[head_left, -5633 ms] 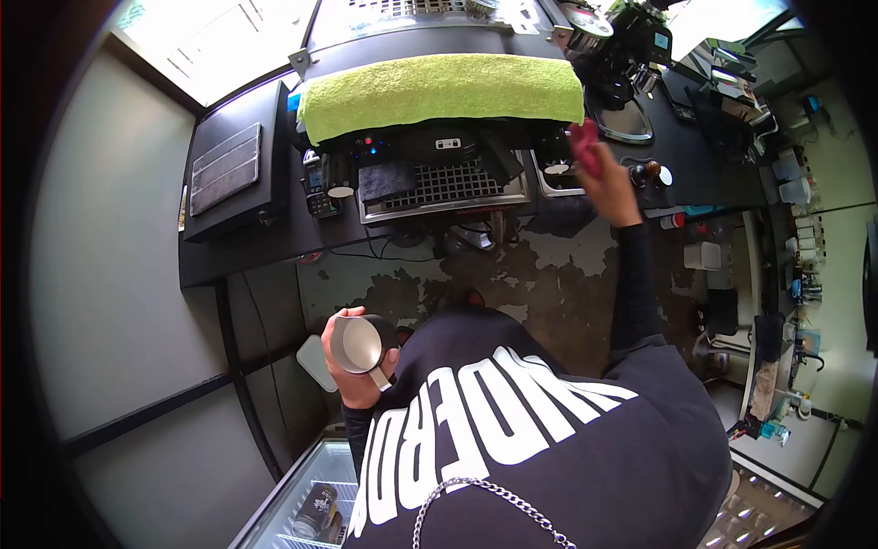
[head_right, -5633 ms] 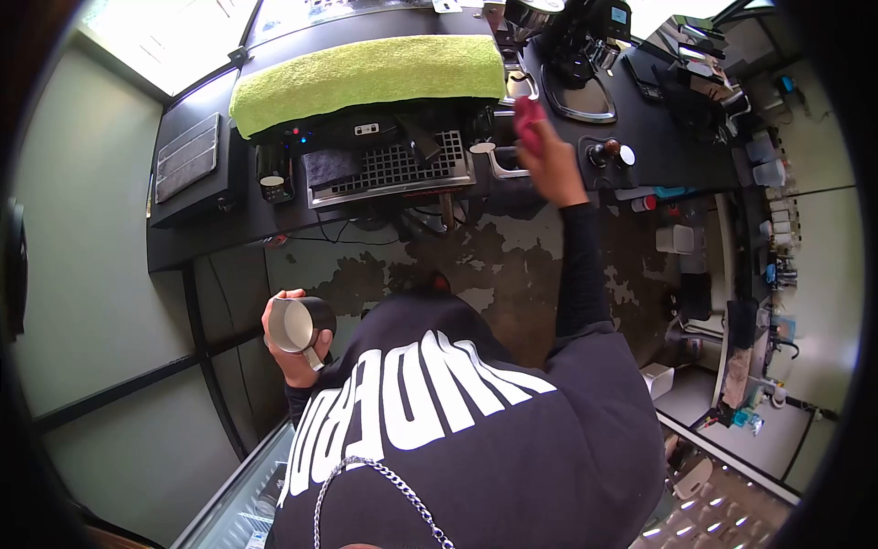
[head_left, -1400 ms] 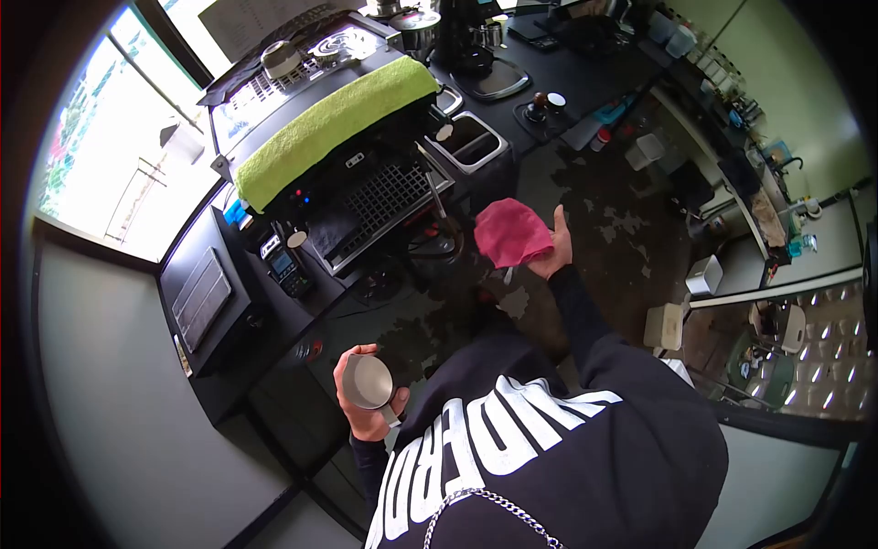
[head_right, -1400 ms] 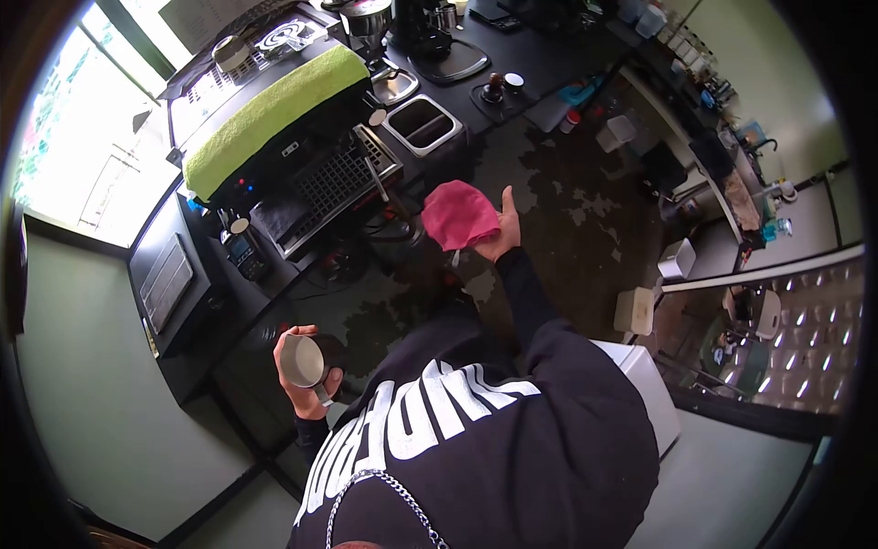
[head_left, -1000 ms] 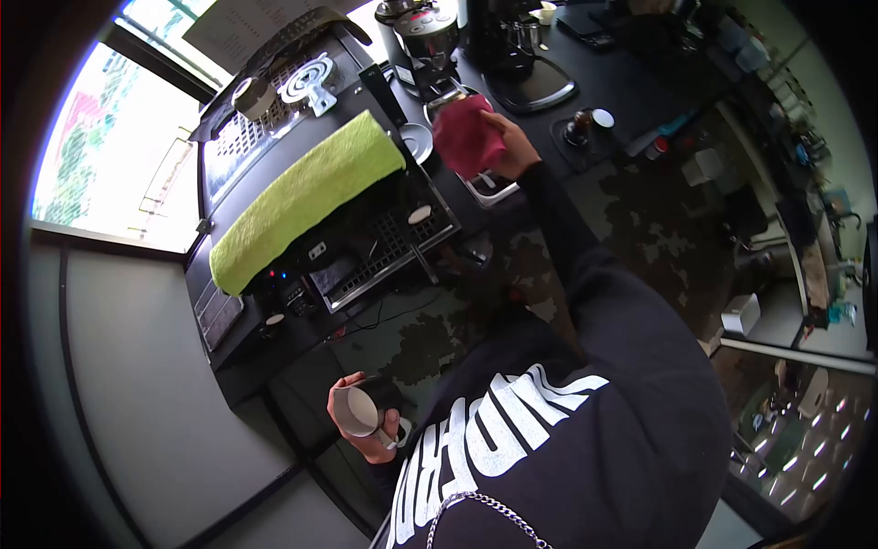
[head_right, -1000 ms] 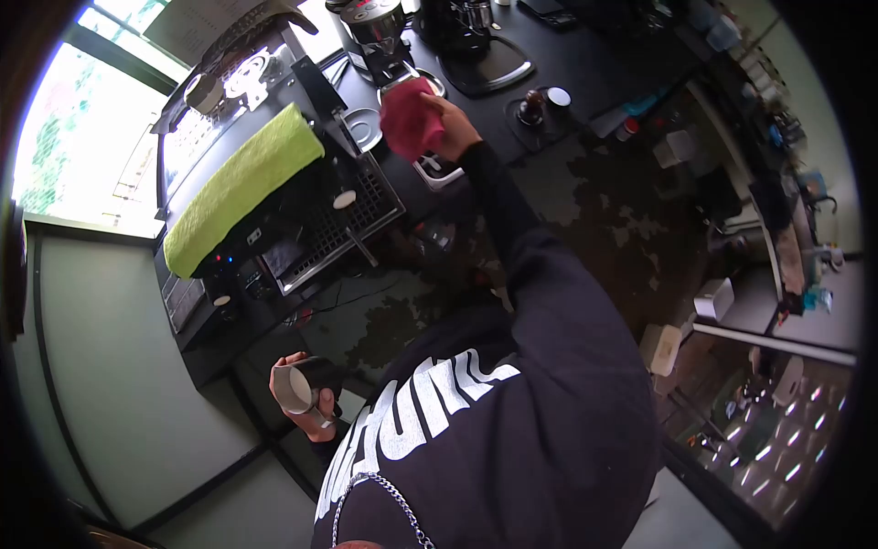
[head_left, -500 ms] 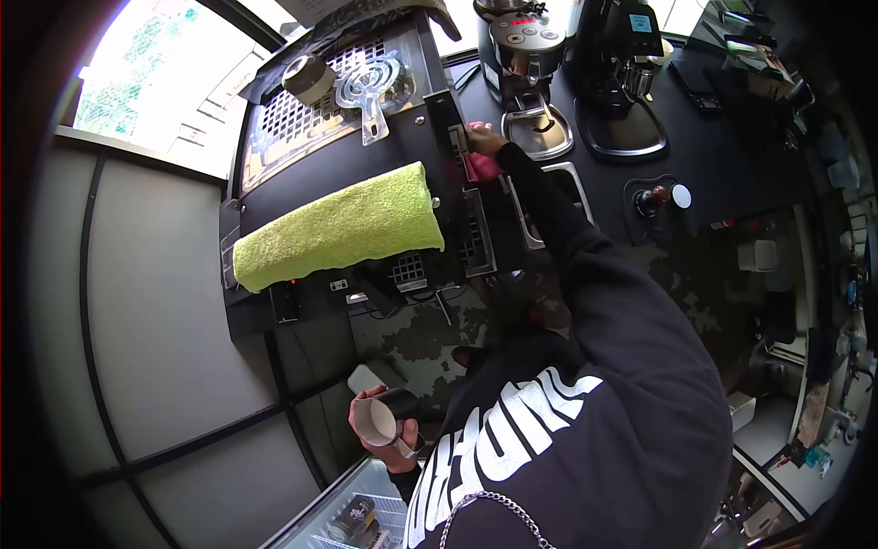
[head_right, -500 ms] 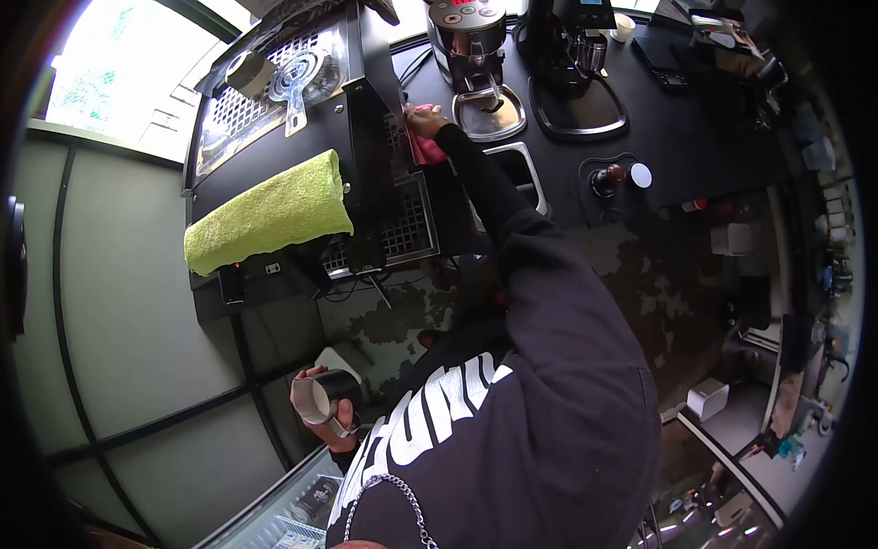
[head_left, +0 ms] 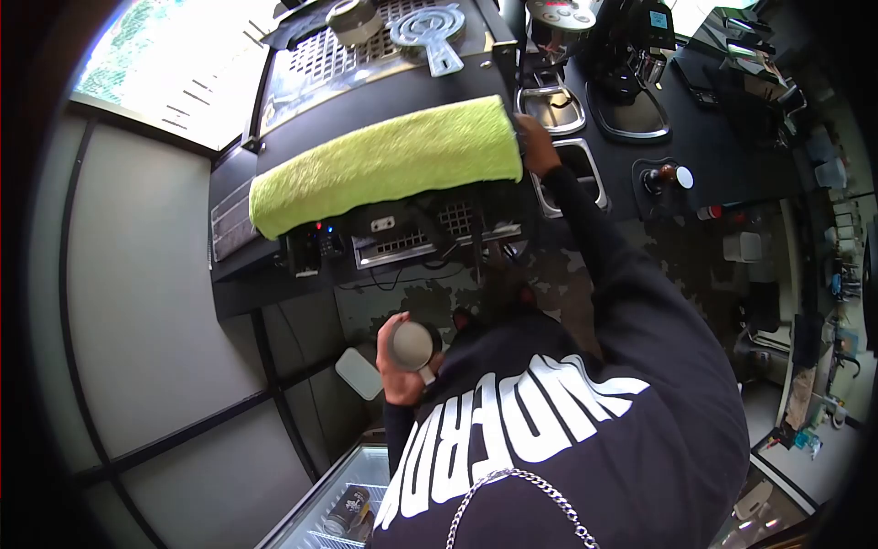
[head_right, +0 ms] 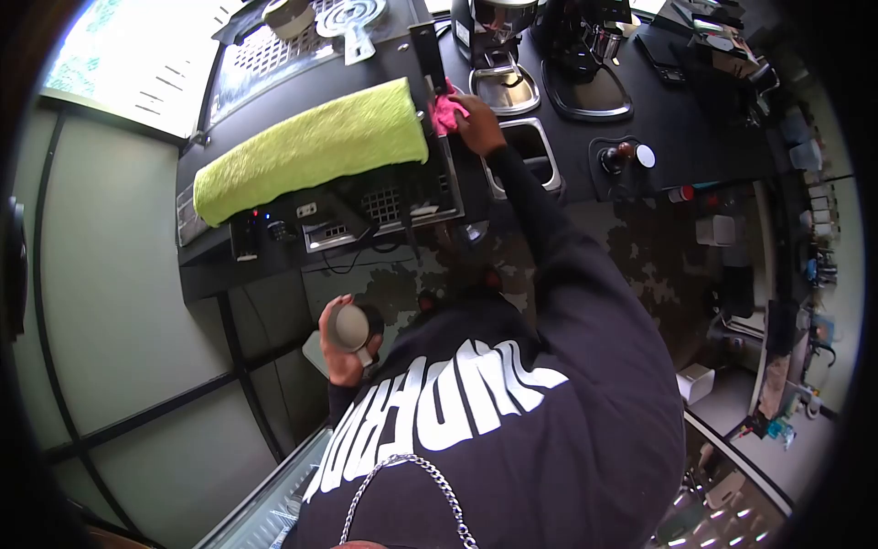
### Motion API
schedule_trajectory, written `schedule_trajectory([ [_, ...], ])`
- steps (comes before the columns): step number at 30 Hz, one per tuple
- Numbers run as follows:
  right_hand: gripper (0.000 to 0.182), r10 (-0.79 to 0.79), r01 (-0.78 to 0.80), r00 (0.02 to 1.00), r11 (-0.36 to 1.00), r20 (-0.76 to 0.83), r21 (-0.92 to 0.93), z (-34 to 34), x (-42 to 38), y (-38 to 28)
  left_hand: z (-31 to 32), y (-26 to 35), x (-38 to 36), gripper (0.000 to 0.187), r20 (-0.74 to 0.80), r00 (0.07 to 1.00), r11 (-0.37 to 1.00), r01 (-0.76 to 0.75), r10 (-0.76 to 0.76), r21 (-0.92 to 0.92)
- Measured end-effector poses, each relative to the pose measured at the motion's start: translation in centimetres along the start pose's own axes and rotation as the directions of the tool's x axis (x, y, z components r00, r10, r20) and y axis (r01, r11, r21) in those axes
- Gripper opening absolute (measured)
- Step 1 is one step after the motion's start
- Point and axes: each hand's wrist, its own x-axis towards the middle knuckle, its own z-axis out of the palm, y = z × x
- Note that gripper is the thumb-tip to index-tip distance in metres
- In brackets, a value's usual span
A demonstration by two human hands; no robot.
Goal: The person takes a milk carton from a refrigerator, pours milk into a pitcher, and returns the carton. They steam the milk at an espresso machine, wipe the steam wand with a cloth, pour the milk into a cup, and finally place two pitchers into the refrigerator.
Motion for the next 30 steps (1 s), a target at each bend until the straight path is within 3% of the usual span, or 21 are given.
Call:
schedule_trajectory([
  [2, 0.025, 0.227, -0.234, 0.971, 0.965, 0.07, 0.114, -3.6, -4.4, -4.1, 0.1, -1.6, 1.4, 0.091, 0.152, 0.988, 1.0, 0.027, -0.025, -0.012],
  [3, 0.021, 0.308, -0.319, 0.947, 0.936, 0.094, 0.152, -5.1, -7.1, -5.9, 0.6, -2.3, 2.2, 0.091, 0.157, 0.987, 0.999, 0.043, -0.037, -0.034],
  [5, 0.02, 0.466, -0.497, 0.847, 0.865, 0.256, 0.068, -8.8, -11.6, -11.4, 1.7, -3.9, 3.7, 0.09, 0.291, 0.954, 0.997, -0.055, 0.069, -0.055],
  [7, 0.022, 0.518, -0.633, 0.763, 0.72, 0.388, 0.283, -9.4, -17.3, -13.7, 3.4, -5.0, 5.2, 0.09, 0.349, 0.933, 0.993, -0.055, 0.089, -0.107],
  [9, 0.033, 0.585, -0.768, 0.619, 0.591, 0.524, 0.247, -10.3, -20.3, -18.0, 5.2, -5.2, 6.4, 0.09, 0.408, 0.906, 0.987, -0.056, 0.112, -0.149],
  [10, 0.033, 0.597, -0.775, 0.61, 0.585, 0.522, 0.237, -10.2, -21.3, -19.7, 6.1, -4.8, 6.9, 0.09, 0.42, 0.898, 0.985, -0.066, 0.129, -0.162],
  [12, 0.049, 0.556, -0.783, 0.622, 0.458, 0.551, 0.421, -9.3, -22.2, -22.6, 7.4, -3.5, 7.6, 0.088, 0.447, 0.883, 0.983, -0.075, 0.144, -0.168],
  [15, 0.06, 0.475, -0.732, 0.68, 0.485, 0.558, 0.48, -8.8, -21.0, -24.3, 8.9, -2.8, 8.3, 0.083, 0.45, 0.878, 0.976, -0.076, 0.162, -0.203],
  [16, 0.064, 0.463, -0.768, 0.641, 0.389, 0.612, 0.509, -8.7, -20.8, -24.0, 9.3, -2.9, 8.3, 0.083, 0.446, 0.881, 0.977, -0.074, 0.157, -0.198],
  [22, 0.066, 0.342, -0.653, 0.751, 0.509, 0.565, 0.561, -9.7, -20.0, -22.2, 10.3, -1.9, 7.6, 0.086, 0.318, 0.927, 0.98, -0.182, 0.198, -0.08],
  [26, 0.071, 0.198, -0.631, 0.753, 0.487, 0.627, 0.604, -10.9, -18.0, -20.0, 11.0, -0.5, 7.0, 0.081, 0.195, 0.955, 0.975, -0.216, 0.222, -0.053],
  [28, 0.071, 0.006, -0.397, 0.768, 0.788, 0.64, 0.47, -12.1, -15.8, -18.6, 11.5, -0.1, 6.7, 0.08, 0.157, 0.962, 0.974, -0.227, 0.224, -0.001],
  [29, 0.071, -0.011, -0.401, 0.759, 0.78, 0.651, 0.48, -12.8, -14.9, -18.1, 11.8, 0.2, 6.4, 0.079, 0.132, 0.967, 0.974, -0.224, 0.219, 0.023],
  [30, 0.07, 0.005, -0.299, 0.84, 0.839, 0.543, 0.455, -13.4, -13.8, -17.5, 12.0, 0.4, 6.3, 0.079, 0.105, 0.97, 0.974, -0.223, 0.217, 0.047],
])
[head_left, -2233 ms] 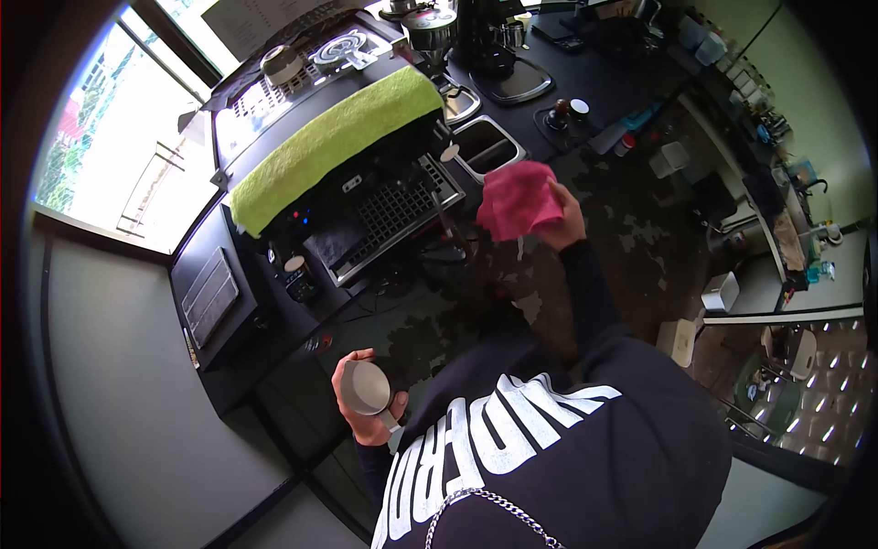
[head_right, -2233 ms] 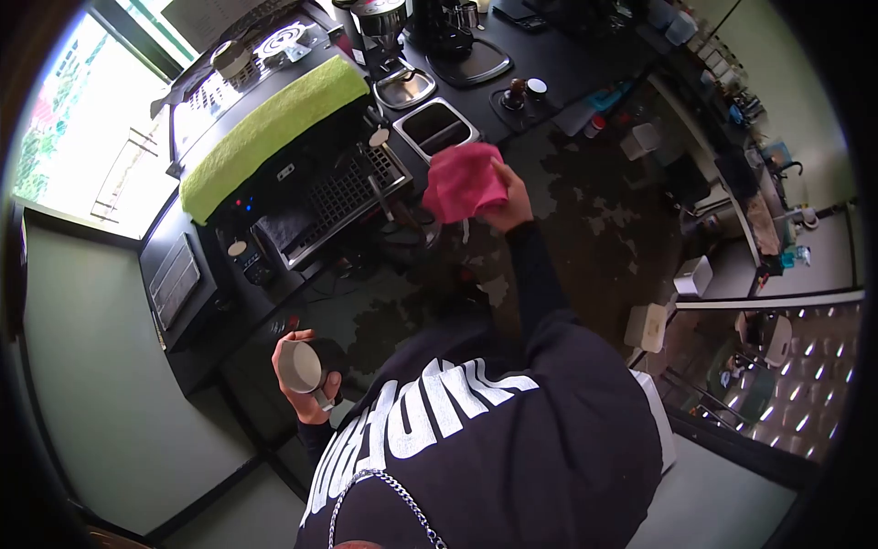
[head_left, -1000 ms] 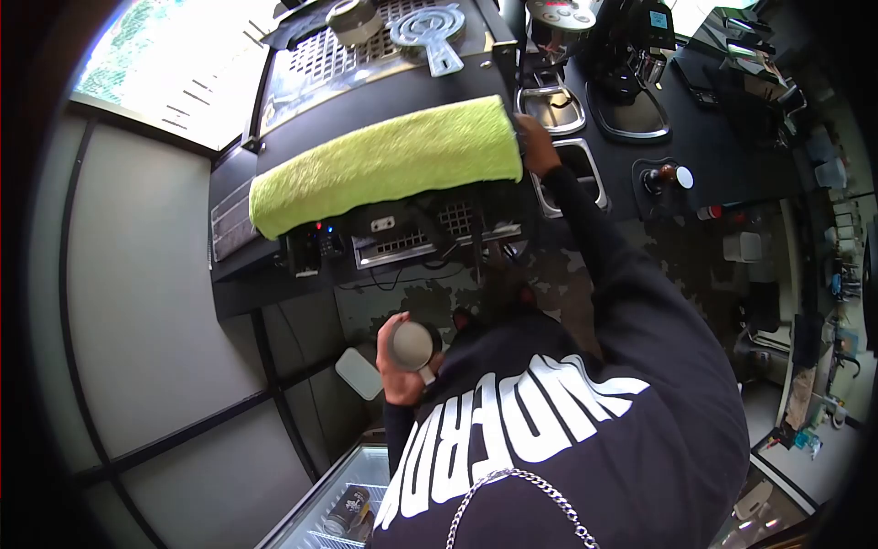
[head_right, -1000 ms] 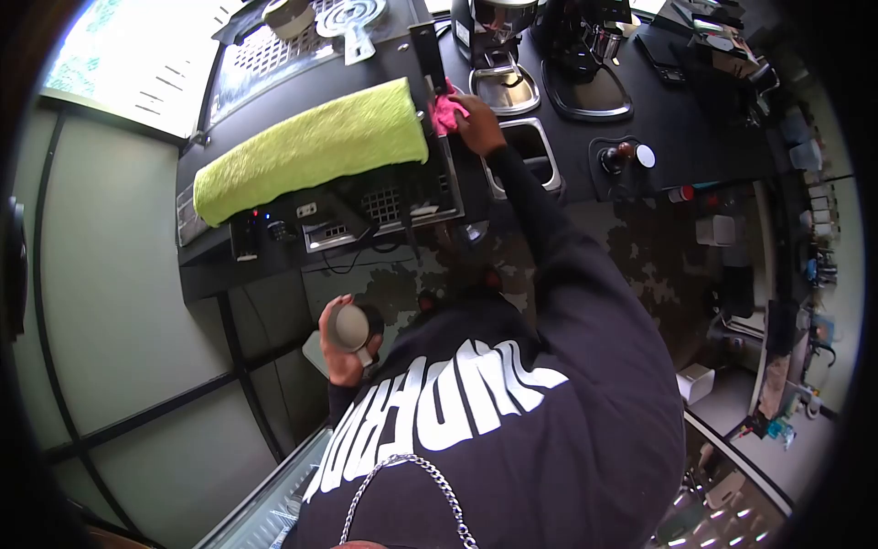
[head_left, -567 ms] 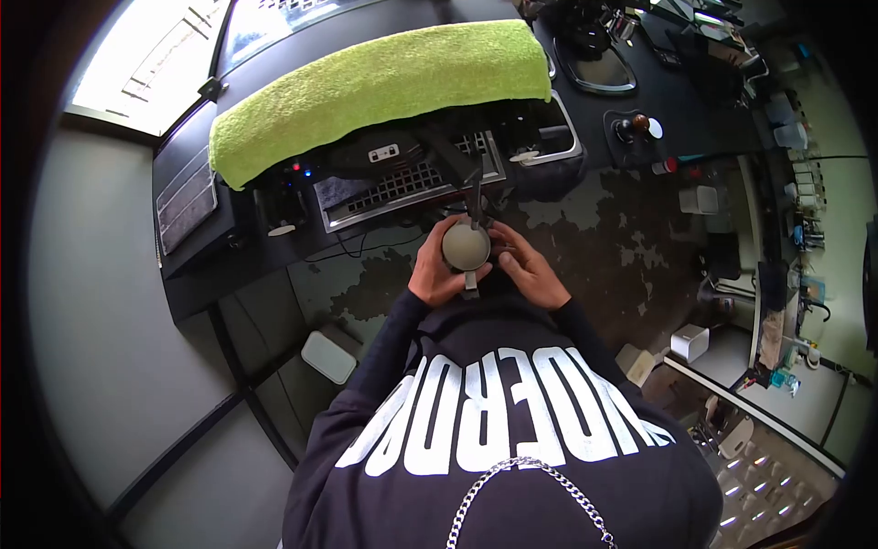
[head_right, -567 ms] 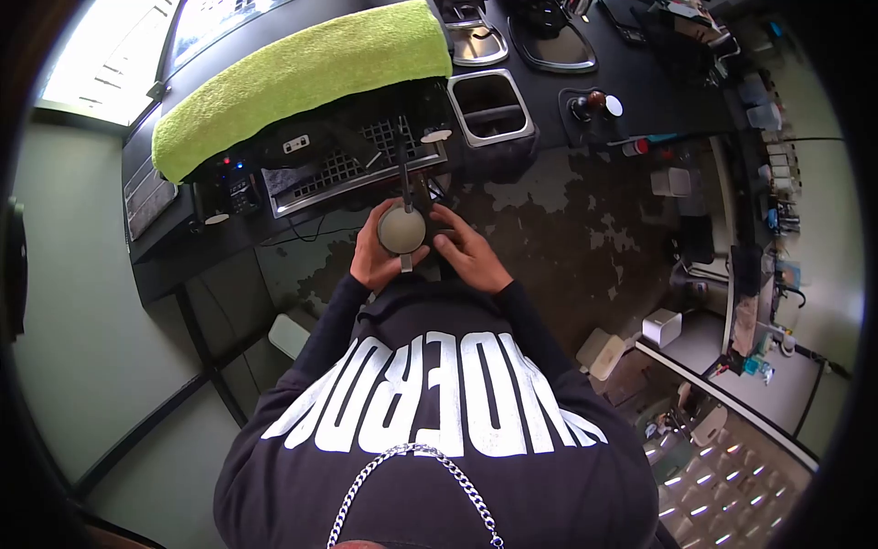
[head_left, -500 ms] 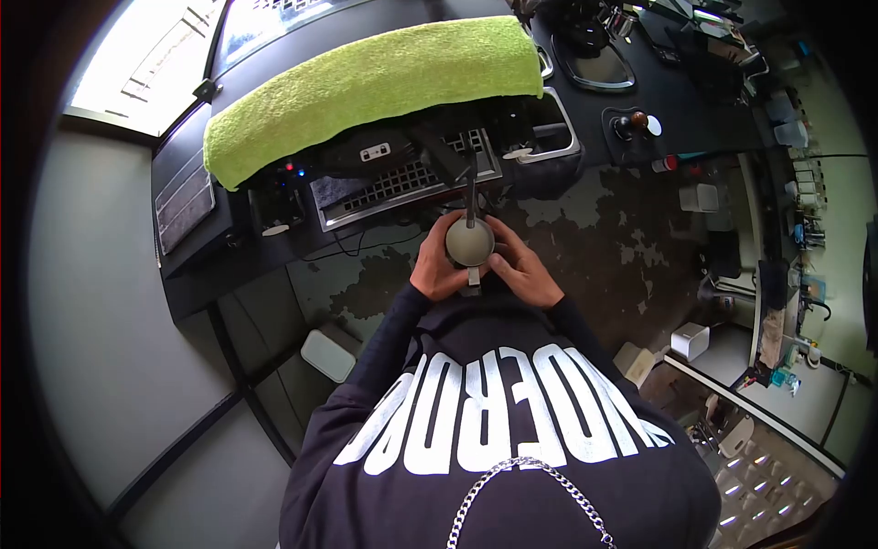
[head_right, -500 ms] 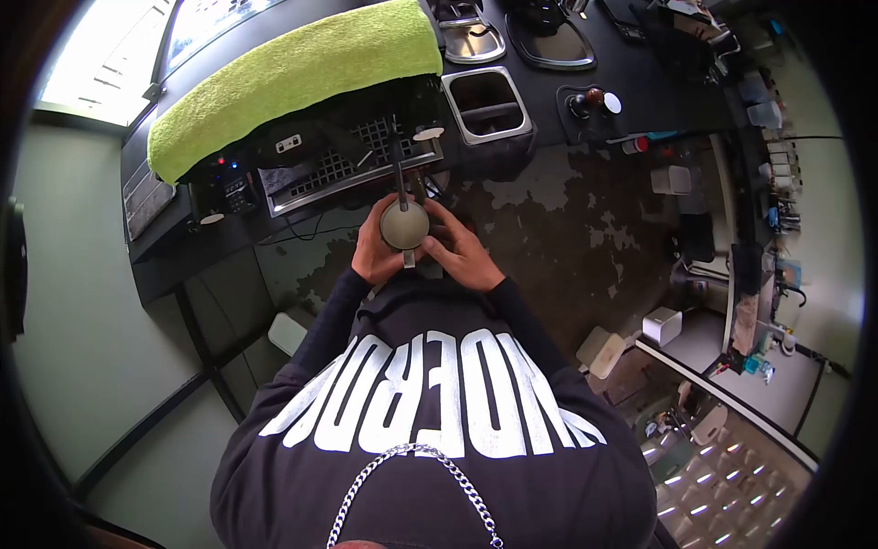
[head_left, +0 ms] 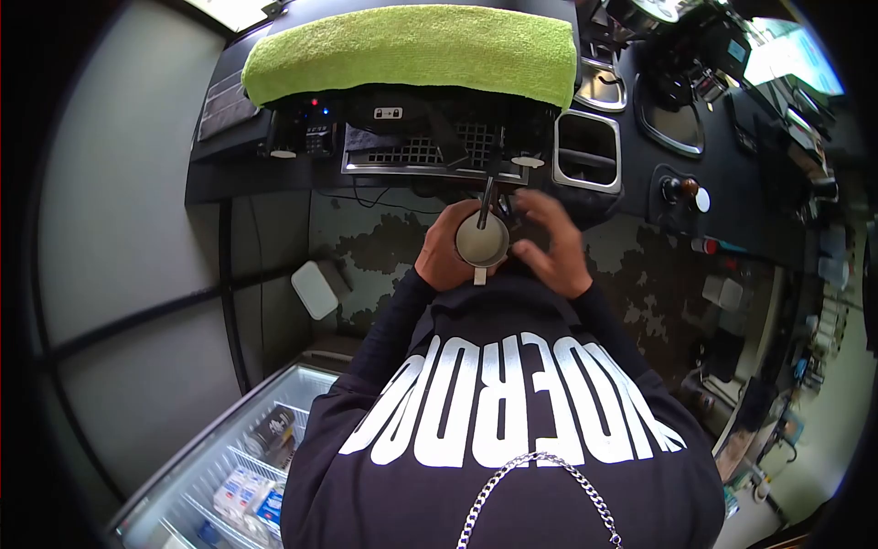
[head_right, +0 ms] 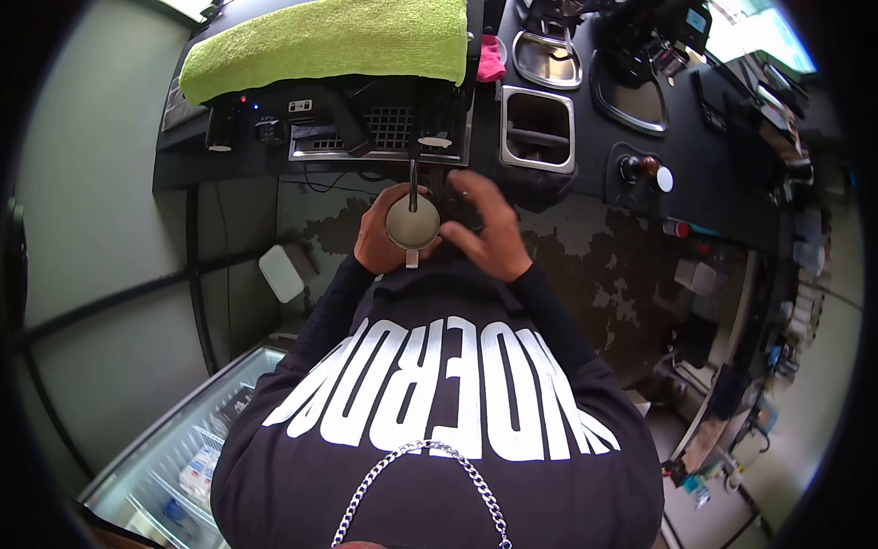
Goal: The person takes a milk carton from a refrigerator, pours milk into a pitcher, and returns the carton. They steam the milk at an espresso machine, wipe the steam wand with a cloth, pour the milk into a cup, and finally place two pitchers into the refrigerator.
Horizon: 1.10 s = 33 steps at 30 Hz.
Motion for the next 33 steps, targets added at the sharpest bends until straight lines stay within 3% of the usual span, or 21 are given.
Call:
schedule_trajectory([
  [1, 0.07, -0.073, 0.06, 0.99, 0.993, -0.12, -0.103, -1.0, 1.0, -0.3, 0.1, 0.3, 0.1, 0.079, -0.015, 1.0, 1.0, 0.009, -0.009, 0.012],
  [2, 0.07, -0.073, 0.063, 0.991, 0.994, -0.108, -0.091, -1.9, 2.2, -1.2, 0.2, 0.8, 0.1, 0.078, -0.024, 0.999, 0.999, 0.038, -0.038, 0.021],
  [4, 0.068, -0.485, 0.362, 0.843, 0.831, -0.233, -0.422, -3.3, 5.1, -3.8, 0.2, 1.6, -0.2, 0.078, -0.033, 0.996, 0.996, 0.079, -0.078, 0.034],
  [5, 0.068, -0.485, 0.365, 0.843, 0.833, -0.232, -0.416, -3.7, 6.2, -4.7, 0.2, 1.8, -0.1, 0.078, -0.039, 0.996, 0.996, 0.078, -0.076, 0.037],
  [8, 0.069, -0.709, 0.558, 0.691, 0.645, -0.137, -0.522, -3.8, 9.1, -6.9, -0.4, 2.2, 0.1, 0.079, -0.016, 0.998, 0.996, 0.069, -0.068, 0.058],
  [11, 0.059, -0.74, 0.603, 0.671, 0.58, -0.046, -0.547, -3.0, 10.6, -6.4, -1.7, 2.6, 0.8, 0.08, 0.052, 0.997, 0.992, 0.047, -0.054, 0.116],
  [12, 0.045, -0.741, 0.58, 0.666, 0.587, -0.086, -0.565, -2.6, 10.6, -6.6, -2.1, 2.9, 1.0, 0.08, 0.073, 0.996, 0.987, 0.034, -0.046, 0.154],
  [16, 0.037, -0.768, 0.537, 0.624, 0.556, -0.145, -0.635, -1.9, 10.7, -6.3, -3.2, 2.6, 1.4, 0.08, 0.147, 0.988, 0.986, 0.019, -0.043, 0.163],
  [20, 0.038, -0.793, 0.529, 0.582, 0.538, -0.181, -0.657, -1.3, 10.9, -5.8, -3.7, 2.5, 2.0, 0.081, 0.194, 0.98, 0.99, 0.023, -0.049, 0.137],
  [33, 0.036, -0.771, 0.493, 0.597, 0.57, -0.222, -0.657, -0.8, 10.8, -5.7, -4.3, 2.7, 3.6, 0.086, 0.241, 0.97, 0.992, -0.017, -0.014, 0.128],
])
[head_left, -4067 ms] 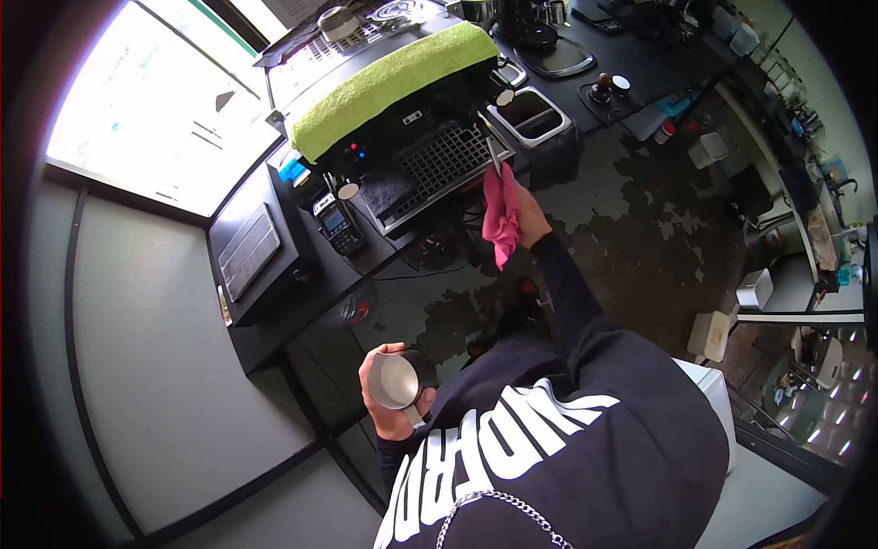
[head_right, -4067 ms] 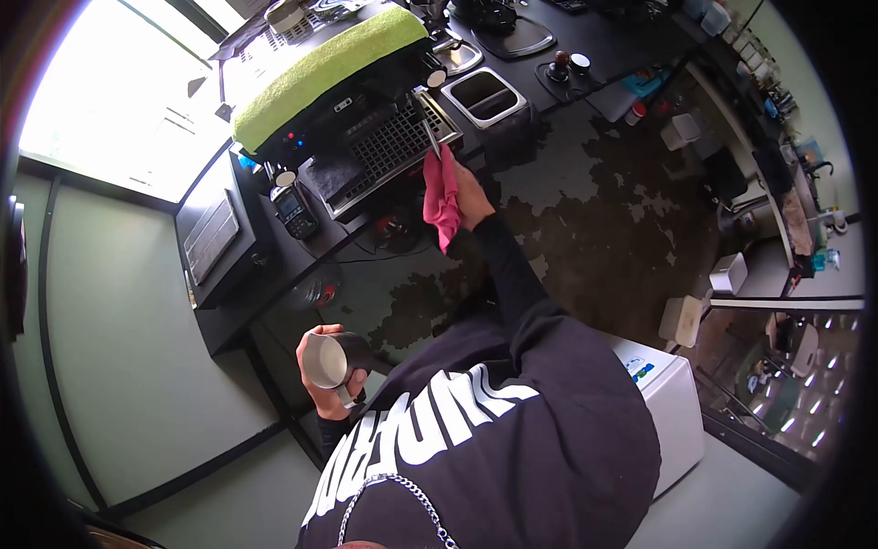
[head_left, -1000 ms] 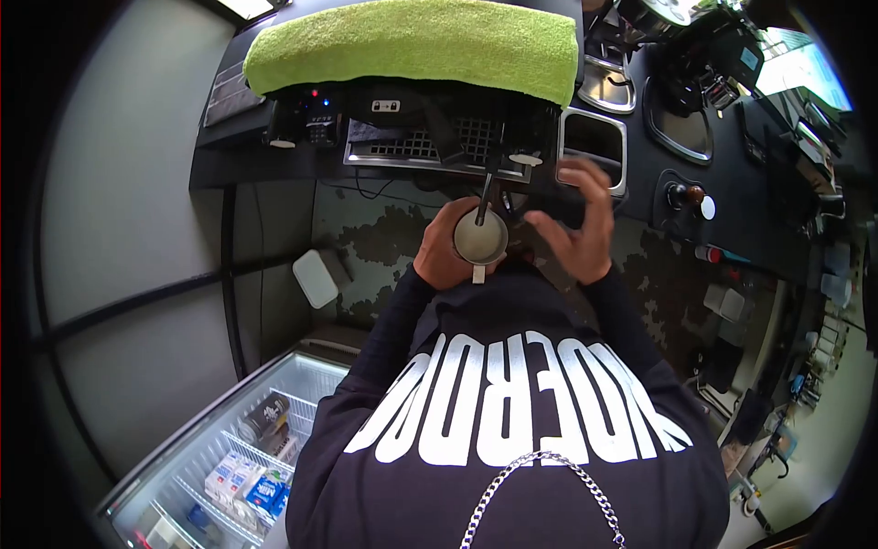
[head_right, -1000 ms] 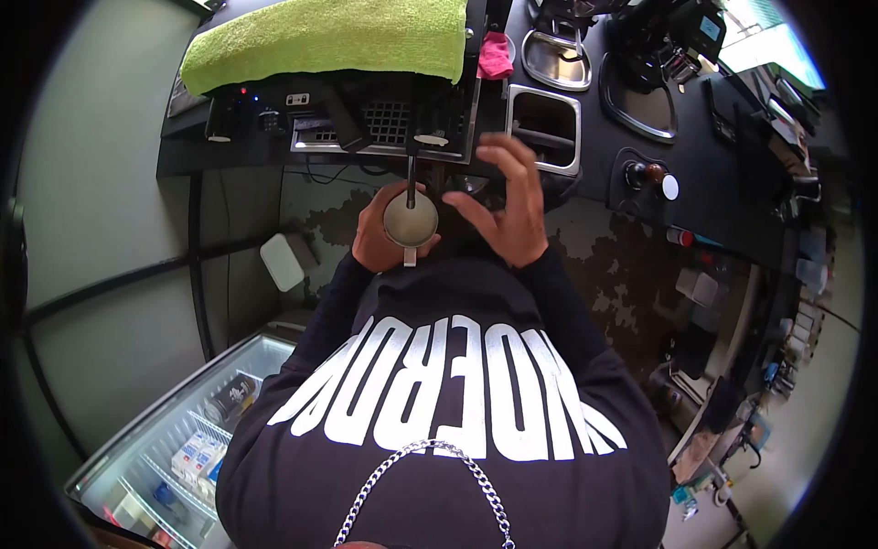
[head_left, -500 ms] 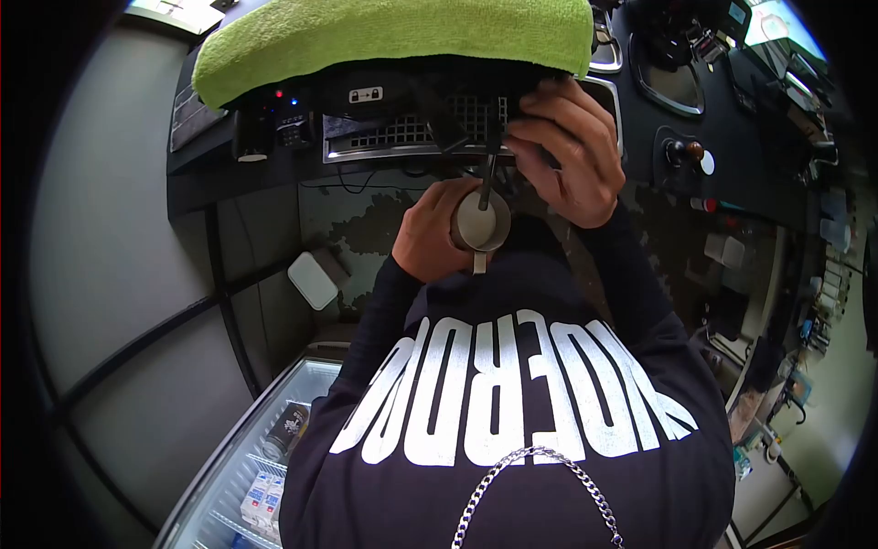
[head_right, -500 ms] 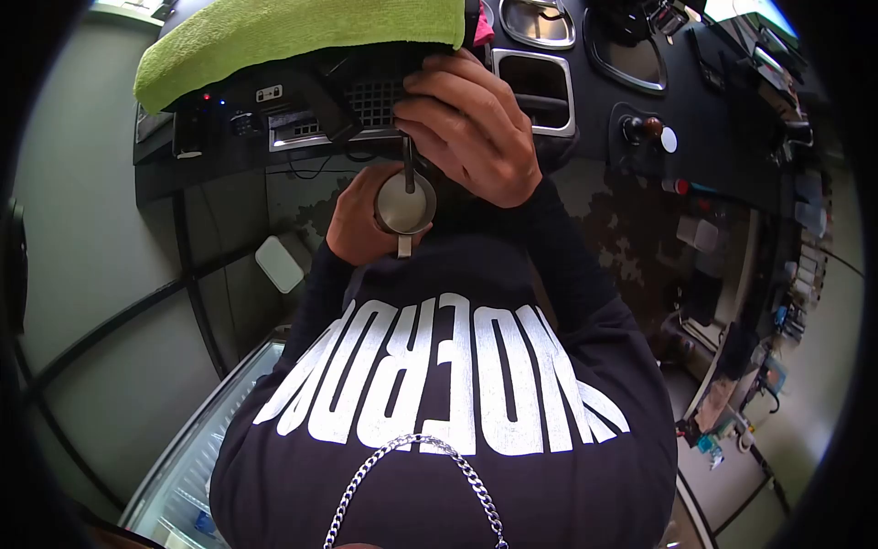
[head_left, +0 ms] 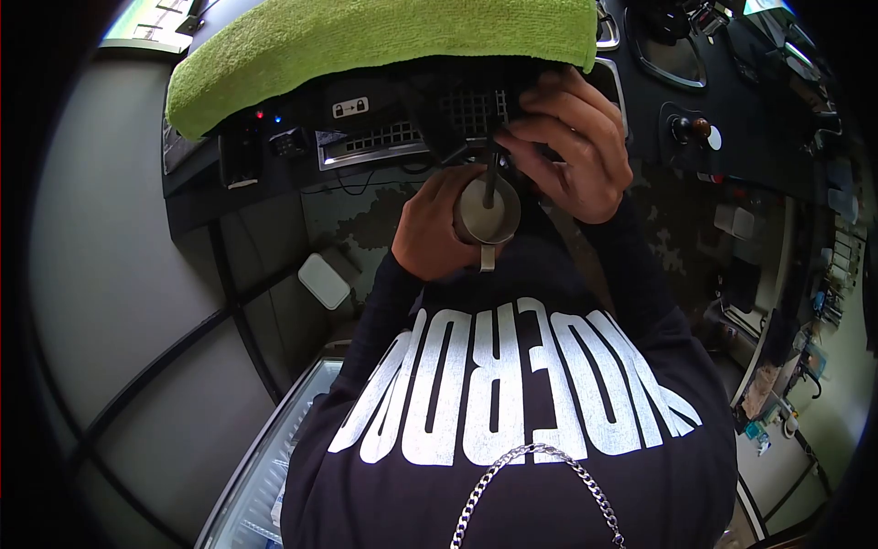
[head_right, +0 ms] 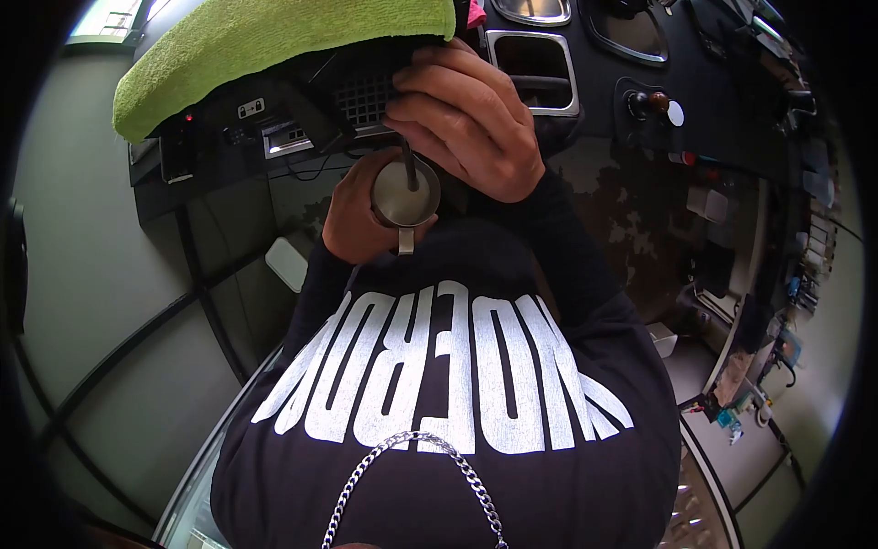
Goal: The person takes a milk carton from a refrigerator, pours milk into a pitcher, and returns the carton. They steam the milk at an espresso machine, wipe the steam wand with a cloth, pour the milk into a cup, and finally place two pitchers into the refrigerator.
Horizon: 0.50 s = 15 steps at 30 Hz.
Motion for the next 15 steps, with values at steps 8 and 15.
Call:
schedule_trajectory([
  [8, 0.037, 0.013, -0.013, 1.0, 1.0, -0.008, 0.005, 0.18, -0.15, -0.06, -0.4, 0.59, 0.38, 0.087, 0.007, 1.0, 1.0, 0.021, -0.021, 0.002],
  [15, 0.038, 0.015, -0.015, 1.0, 1.0, -0.004, -0.006, 0.21, -0.31, -0.08, -0.46, 0.69, 0.65, 0.087, -0.007, 1.0, 1.0, 0.001, -0.001, -0.011],
])
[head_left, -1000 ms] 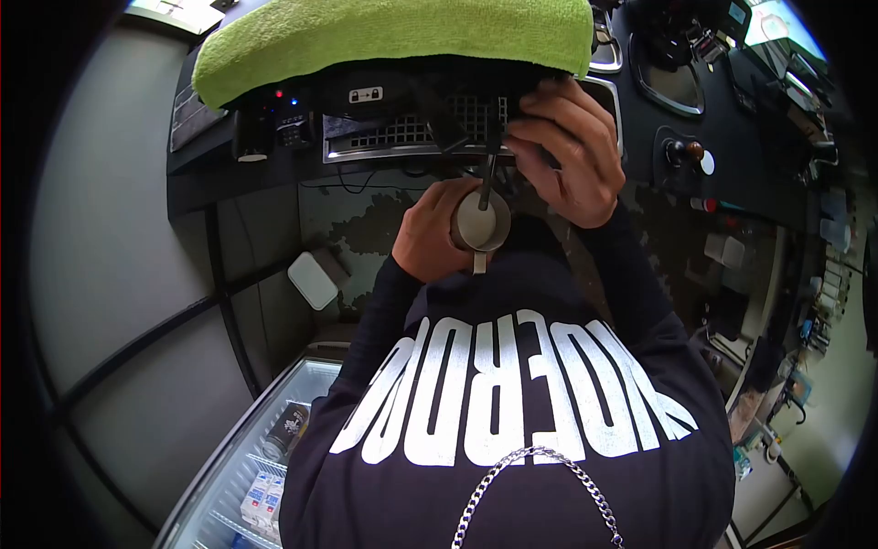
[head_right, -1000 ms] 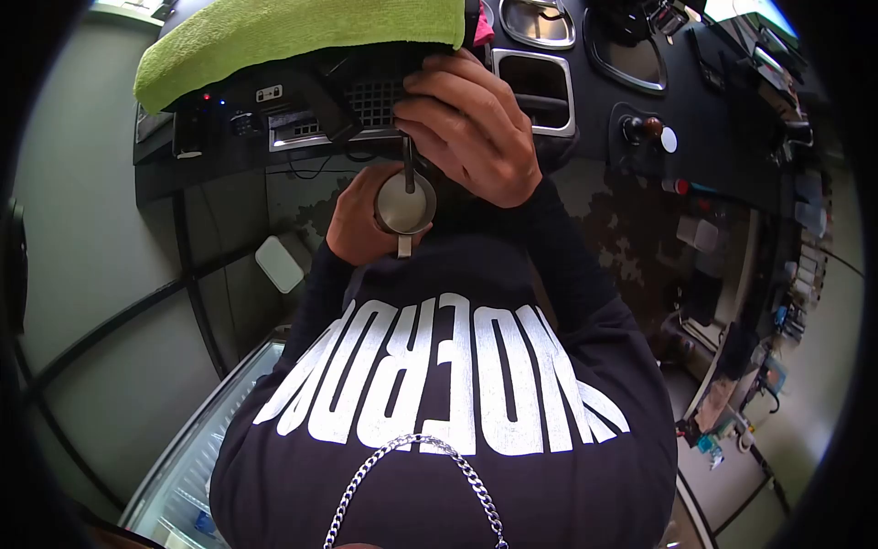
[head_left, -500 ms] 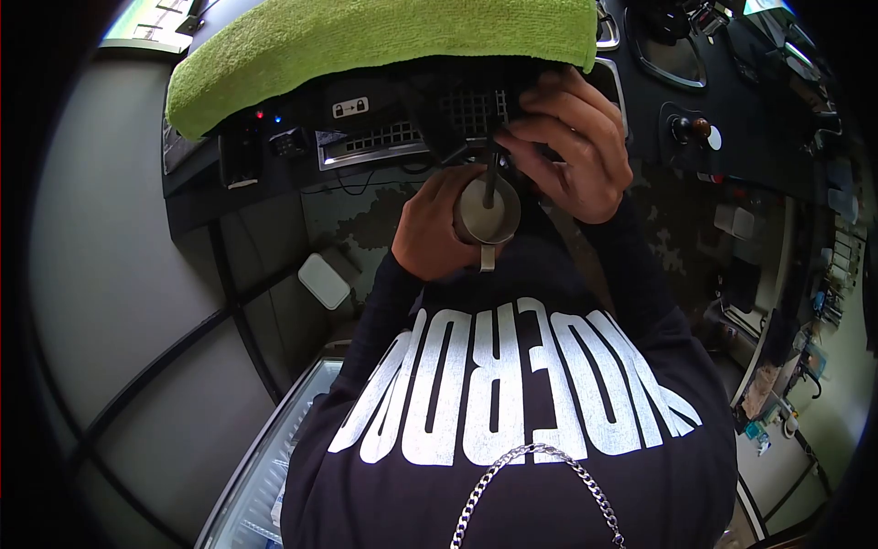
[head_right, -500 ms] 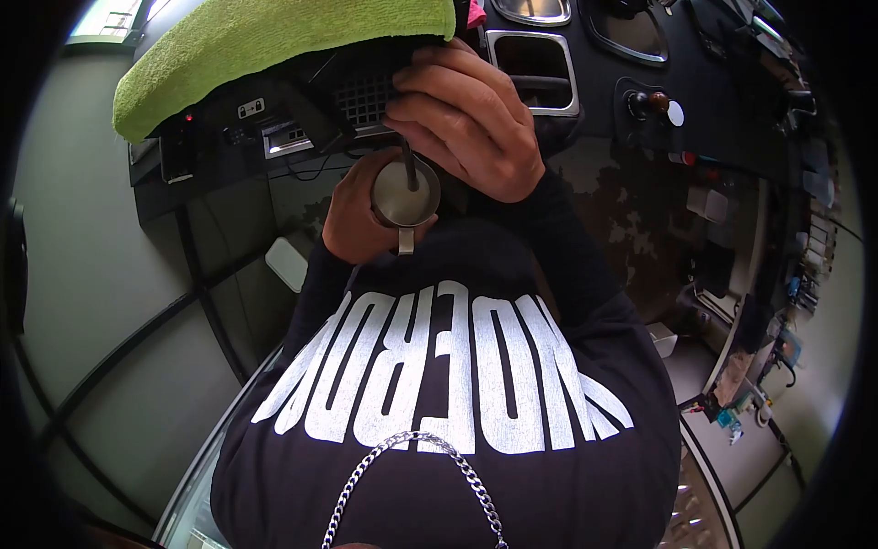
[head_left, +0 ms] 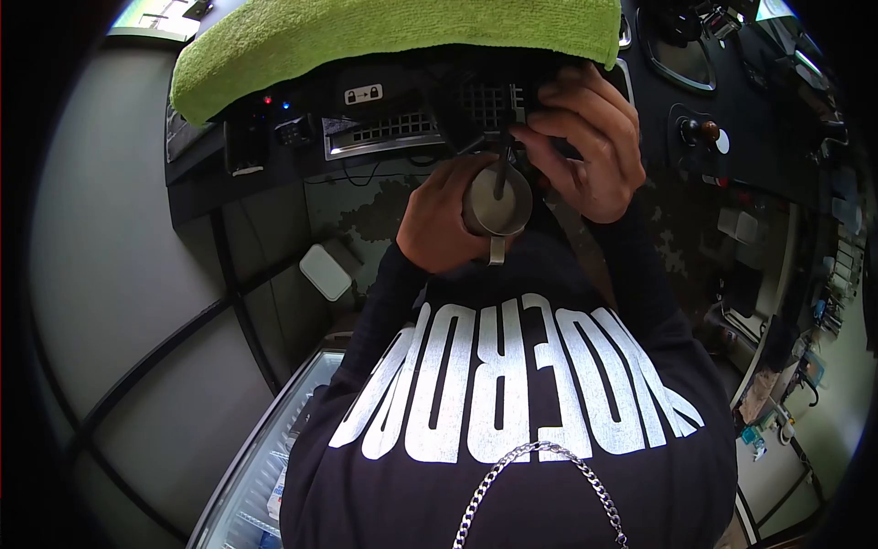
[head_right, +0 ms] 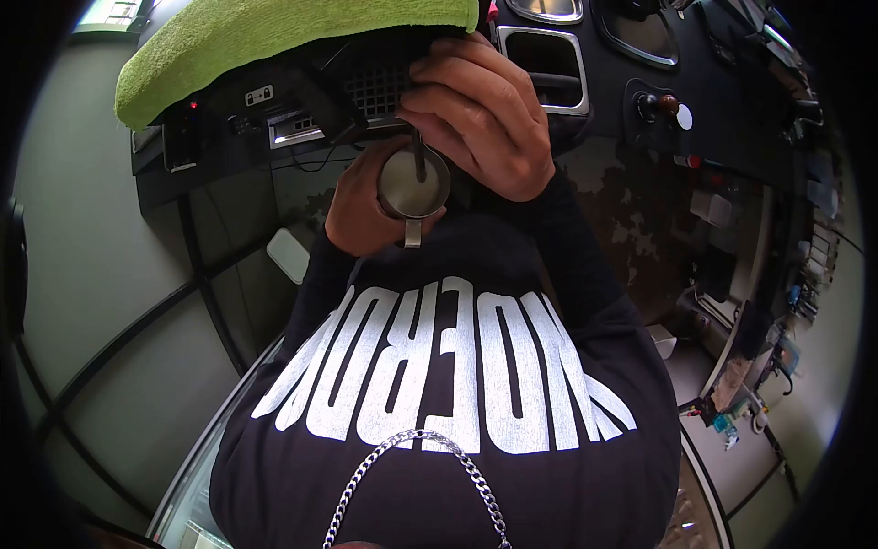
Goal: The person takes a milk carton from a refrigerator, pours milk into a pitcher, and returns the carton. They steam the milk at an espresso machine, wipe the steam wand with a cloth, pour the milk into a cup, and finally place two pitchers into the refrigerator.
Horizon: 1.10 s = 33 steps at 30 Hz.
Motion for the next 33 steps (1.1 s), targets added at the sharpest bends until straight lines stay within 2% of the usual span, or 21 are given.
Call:
schedule_trajectory([
  [24, 0.039, 0.002, -0.002, 1.0, 1.0, -0.008, 0.01, 0.0, -0.1, 0.0, -0.4, 0.3, 0.6, 0.089, 0.011, 0.999, 0.999, 0.03, -0.03, -0.009],
  [26, 0.033, -0.035, 0.035, 0.995, 0.999, 0.092, 0.002, -0.2, 0.1, 0.1, -0.4, 0.5, 0.7, 0.088, 0.003, 1.0, 1.0, 0.018, -0.018, -0.013],
  [27, 0.033, -0.035, 0.035, 0.995, 0.999, 0.091, 0.001, -0.2, 0.3, 0.2, -0.4, 0.5, 0.8, 0.088, -0.002, 1.0, 1.0, 0.006, -0.006, -0.016],
  [29, 0.016, -0.132, 0.13, 0.979, 0.991, 0.157, 0.022, -0.1, 0.8, 0.6, 0.0, 0.2, 0.9, 0.089, -0.043, 0.998, 0.999, -0.035, 0.034, -0.008],
  [31, 0.012, -0.142, 0.128, 0.973, 0.988, 0.184, 0.09, -0.4, 2.0, 0.5, 0.1, 0.1, 0.8, 0.089, -0.083, 0.994, 0.998, -0.071, 0.071, 0.002],
  [33, 0.018, -0.156, 0.125, 0.965, 0.98, 0.209, 0.154, -0.2, 3.2, 0.7, -0.1, 0.1, 0.7, 0.088, -0.058, 0.998, 1.0, -0.021, 0.019, -0.022],
])
